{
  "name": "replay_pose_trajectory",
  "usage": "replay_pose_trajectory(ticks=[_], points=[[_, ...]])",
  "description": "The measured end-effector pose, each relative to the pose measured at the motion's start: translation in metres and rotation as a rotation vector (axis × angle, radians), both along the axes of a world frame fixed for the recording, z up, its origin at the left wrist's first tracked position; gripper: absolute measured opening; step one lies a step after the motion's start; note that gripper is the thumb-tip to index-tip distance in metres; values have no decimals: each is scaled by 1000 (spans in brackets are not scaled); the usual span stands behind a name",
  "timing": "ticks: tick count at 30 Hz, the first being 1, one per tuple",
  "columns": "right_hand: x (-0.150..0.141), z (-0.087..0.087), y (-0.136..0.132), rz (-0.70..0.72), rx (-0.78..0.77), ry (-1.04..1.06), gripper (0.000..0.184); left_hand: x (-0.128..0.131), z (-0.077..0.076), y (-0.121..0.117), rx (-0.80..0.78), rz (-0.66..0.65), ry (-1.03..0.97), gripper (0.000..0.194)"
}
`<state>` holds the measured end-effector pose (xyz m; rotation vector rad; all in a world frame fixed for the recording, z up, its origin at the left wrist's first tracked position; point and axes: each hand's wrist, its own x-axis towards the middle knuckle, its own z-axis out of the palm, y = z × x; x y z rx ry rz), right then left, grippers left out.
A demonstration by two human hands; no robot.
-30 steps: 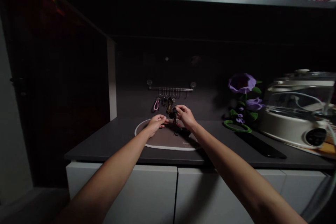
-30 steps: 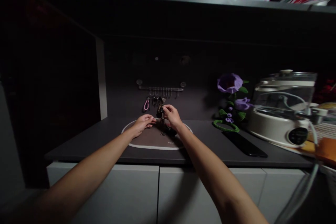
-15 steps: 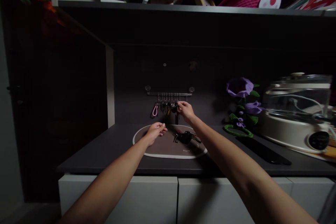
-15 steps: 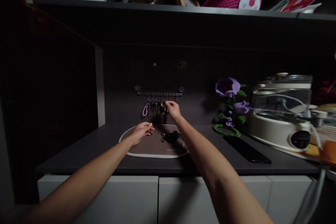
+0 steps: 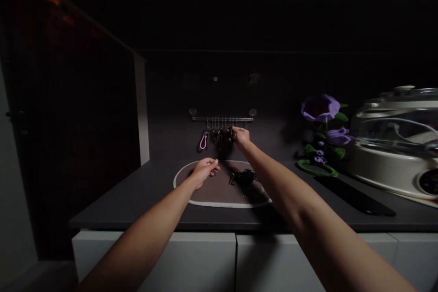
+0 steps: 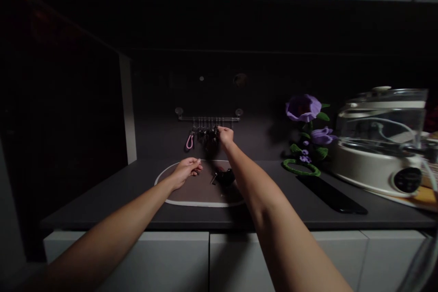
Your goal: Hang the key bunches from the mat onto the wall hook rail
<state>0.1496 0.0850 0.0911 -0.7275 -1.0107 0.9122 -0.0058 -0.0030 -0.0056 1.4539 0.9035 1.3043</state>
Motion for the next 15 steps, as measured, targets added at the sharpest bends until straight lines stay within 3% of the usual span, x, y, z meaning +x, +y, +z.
replay_pose_trajectory(ticks=[8,15], points=[[-2,-5,27,-92,-26,20,19,-1,-3,5,15,-8,-1,32],[2,-12,32,-103,2,-16,19,-2,-5,7,12,-10,-8,32]])
